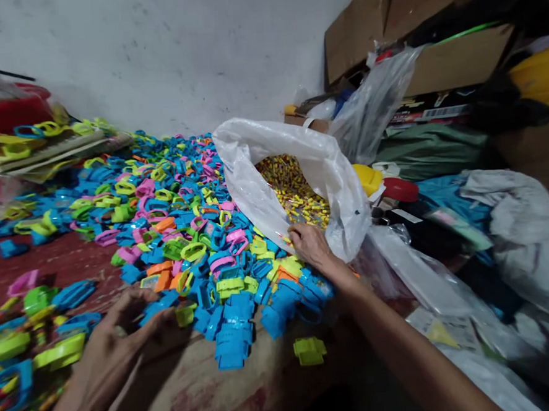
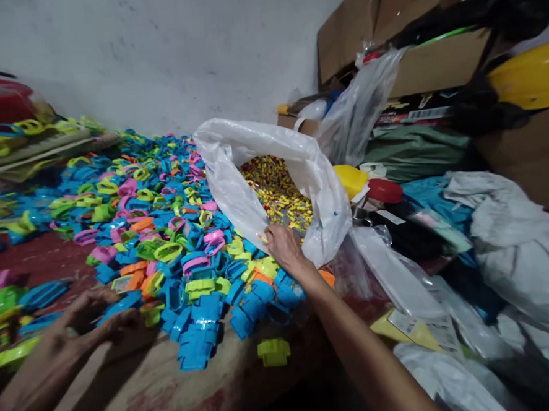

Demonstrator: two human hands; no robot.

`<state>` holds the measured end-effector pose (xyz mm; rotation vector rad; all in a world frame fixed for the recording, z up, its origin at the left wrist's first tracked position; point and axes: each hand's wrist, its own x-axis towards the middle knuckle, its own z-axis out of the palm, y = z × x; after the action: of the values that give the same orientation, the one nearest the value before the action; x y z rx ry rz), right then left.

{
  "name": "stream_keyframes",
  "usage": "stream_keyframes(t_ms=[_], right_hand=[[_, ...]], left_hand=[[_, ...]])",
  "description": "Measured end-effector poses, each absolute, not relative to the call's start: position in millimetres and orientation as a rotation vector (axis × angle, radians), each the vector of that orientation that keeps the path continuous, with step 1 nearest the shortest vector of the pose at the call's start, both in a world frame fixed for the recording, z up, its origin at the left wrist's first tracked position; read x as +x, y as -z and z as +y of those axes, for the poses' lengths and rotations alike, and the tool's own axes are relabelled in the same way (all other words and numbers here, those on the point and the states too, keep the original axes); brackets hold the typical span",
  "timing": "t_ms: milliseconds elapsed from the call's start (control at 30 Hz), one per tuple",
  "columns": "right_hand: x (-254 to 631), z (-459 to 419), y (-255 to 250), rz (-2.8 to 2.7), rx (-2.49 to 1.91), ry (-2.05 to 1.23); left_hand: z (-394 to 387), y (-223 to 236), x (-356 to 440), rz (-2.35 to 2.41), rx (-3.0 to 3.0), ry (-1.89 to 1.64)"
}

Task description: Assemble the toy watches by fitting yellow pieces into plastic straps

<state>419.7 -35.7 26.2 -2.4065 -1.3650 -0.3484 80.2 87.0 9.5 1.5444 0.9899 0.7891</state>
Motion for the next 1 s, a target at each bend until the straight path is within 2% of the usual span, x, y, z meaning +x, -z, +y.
stream_keyframes(t_ms=[233, 400, 533, 600, 667, 700, 767, 833, 1000], right_hand=[[423.8, -2.5, -9.0, -1.369, -2.609, 0.164], [429.5, -1.3, -9.6, -1.411, -2.564, 0.046], [420.1, -8.6, -23.1, -1.352, -2.433, 0.177], [399.2, -13.9, -32.8, -1.294, -2.343, 0.297], [365.0, -18.3, -40.3, -1.283, -2.195, 0.281], [344.4, -19.9, -42.2, -1.298, -2.099, 0.204], [302.4, -21.2, -41.8, -1.320, -1.712, -0.302], [268.1, -20.3, -36.5, -1.262, -1.438, -0.636], [242.3, -14.7, -19.3, -1.045, -1.212, -0.884]], left_hand=[[65.8, -12.0, 100.2, 0.718, 1.046, -0.689], [72.4, -0.3, 86.6, 0.644, 1.016, -0.674], [71.2, -1.6, 79.9, 0.620, 1.182, -0.661], [69.2, -2.8, 79.6, 0.602, 1.235, -0.671], [67.3, -3.2, 80.5, 0.578, 1.254, -0.681], [66.4, -3.2, 81.2, 0.573, 1.260, -0.685], [64.6, -3.2, 82.6, 0.588, 1.281, -0.682], [62.8, -3.6, 83.8, 0.604, 1.290, -0.665], [59.5, -7.4, 84.4, 0.611, 1.280, -0.608]])
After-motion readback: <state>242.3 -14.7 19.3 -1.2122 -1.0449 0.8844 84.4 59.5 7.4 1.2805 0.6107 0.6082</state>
